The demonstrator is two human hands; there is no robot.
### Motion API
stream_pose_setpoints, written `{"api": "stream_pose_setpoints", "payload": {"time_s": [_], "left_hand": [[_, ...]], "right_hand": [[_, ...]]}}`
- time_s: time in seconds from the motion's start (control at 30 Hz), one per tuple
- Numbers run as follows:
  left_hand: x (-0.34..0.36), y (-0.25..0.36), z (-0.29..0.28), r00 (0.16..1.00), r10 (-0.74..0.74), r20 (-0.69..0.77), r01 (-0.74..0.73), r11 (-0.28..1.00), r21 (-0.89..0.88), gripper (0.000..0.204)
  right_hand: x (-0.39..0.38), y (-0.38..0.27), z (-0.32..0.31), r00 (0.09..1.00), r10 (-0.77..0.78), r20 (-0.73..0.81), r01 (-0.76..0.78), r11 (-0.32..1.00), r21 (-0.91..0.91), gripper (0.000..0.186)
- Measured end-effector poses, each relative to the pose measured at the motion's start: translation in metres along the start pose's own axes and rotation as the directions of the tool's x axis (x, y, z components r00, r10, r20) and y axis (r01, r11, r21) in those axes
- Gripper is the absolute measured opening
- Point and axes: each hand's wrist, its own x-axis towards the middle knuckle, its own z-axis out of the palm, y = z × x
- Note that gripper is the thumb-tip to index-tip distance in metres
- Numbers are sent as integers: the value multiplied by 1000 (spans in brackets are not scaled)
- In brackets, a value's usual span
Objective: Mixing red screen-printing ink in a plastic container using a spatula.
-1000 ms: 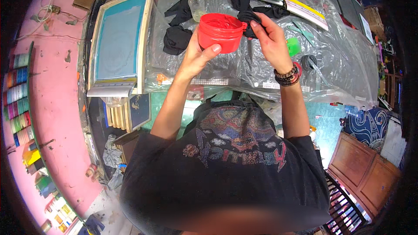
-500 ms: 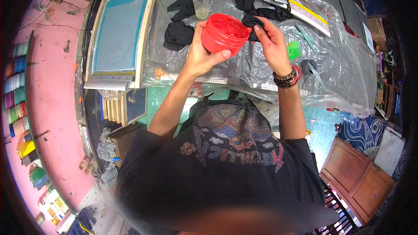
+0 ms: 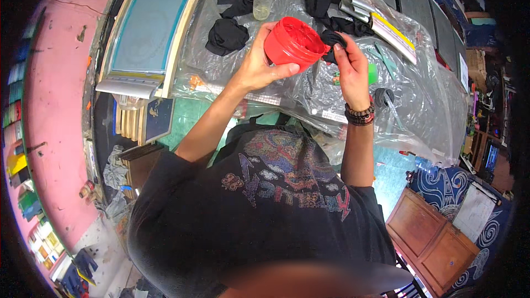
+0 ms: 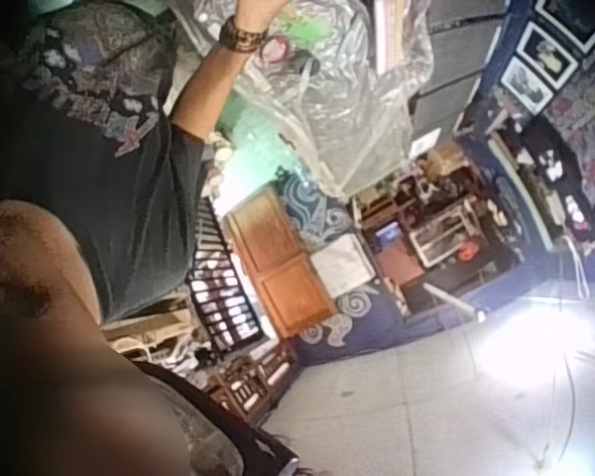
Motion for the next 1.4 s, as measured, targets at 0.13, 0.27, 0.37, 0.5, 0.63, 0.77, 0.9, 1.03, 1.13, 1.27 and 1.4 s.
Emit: {"api": "stream_pose_setpoints", "payload": {"time_s": [0.13,0.27,0.37,0.5,0.63,0.77,0.9,1.03,1.13,1.27,1.4], "left_hand": [[-2,-1,-4,998,-57,23,59,995,-78,93],[-3,-19,-11,992,-114,55,124,965,-232,94],[-2,-17,-8,992,-111,57,123,946,-298,96],[-1,-9,0,997,-71,-27,68,991,-114,95],[-3,-10,4,997,-50,-64,50,999,-10,93],[-7,-15,6,996,-48,-70,46,998,-31,91],[-8,-17,11,986,-162,40,160,852,-499,82],[-9,-19,18,976,-200,86,212,779,-590,94],[-9,-7,27,973,-200,112,225,745,-628,94],[-11,-4,27,966,-180,188,258,749,-610,95],[-12,-4,27,968,-188,165,250,735,-630,96]], "right_hand": [[-4,-12,-6,994,92,65,-88,994,-60,28],[-4,-1,-6,989,126,84,-141,967,210,26],[-3,6,-5,991,91,96,-110,968,225,26],[-3,1,0,996,72,60,-75,996,48,25],[-9,-3,5,998,46,-37,-48,997,-63,25],[-16,-11,5,988,154,-32,-154,988,6,26],[-17,8,-2,992,111,58,-125,873,472,27],[-16,9,-1,986,154,68,-165,813,559,27],[-15,6,-3,983,167,73,-179,809,560,27],[-15,-5,3,980,195,38,-182,806,564,29],[-16,3,-2,993,115,-8,-100,891,443,28]]}}
